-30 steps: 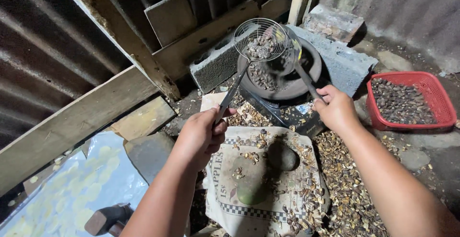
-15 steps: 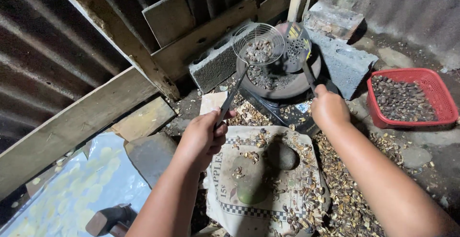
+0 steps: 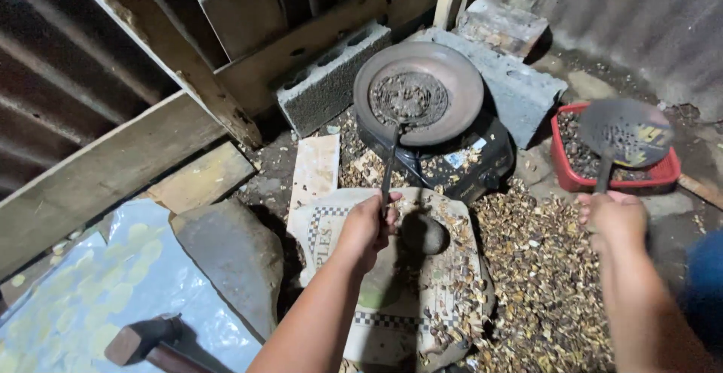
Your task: Cracking nuts using a stone and flattening small food portions with a wooden mallet on a plastic sheet.
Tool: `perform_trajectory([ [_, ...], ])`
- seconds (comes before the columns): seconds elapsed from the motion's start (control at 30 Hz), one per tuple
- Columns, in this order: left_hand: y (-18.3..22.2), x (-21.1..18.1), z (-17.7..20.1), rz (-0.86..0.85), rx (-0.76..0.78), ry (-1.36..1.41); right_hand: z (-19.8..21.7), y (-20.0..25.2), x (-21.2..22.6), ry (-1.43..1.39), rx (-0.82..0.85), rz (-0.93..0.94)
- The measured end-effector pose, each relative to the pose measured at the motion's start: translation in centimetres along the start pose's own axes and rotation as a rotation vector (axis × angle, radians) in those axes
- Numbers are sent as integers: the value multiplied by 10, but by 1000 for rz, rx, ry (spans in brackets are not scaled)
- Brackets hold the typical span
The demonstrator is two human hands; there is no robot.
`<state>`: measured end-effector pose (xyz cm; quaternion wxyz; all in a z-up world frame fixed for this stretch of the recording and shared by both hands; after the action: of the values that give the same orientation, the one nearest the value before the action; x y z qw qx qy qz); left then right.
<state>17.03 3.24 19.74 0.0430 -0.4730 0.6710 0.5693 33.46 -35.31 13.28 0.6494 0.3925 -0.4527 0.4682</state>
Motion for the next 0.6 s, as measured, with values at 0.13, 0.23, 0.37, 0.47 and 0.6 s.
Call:
perform_trajectory([
  [0.13, 6, 4, -3, 68, -78, -23, 16, 9, 17, 441, 120, -55],
  [0.23, -1, 10, 12, 30, -30, 0, -21, 61, 64, 868, -50, 814],
  [0.37, 7, 19, 29, 6, -47, -1, -118, 165, 132, 658, 553, 371],
  [0.47, 2, 44, 64, -214, -350, -332, -171, 170, 74, 846, 922, 657],
  [0.6, 20, 89, 100, -577, -552, -882, -180, 186, 44, 890, 978, 907],
])
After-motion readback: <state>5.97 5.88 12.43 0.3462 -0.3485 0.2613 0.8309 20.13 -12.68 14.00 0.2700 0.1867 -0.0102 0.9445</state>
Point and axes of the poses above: each hand's wrist, its own y-axis away from the middle knuckle, its own z-axis out of the back of the hand, x = y × z, the point moved 2 cm from there along -y, towards the middle knuckle, and after that the axes turned 10 degrees about z, right-handed, at the moved point
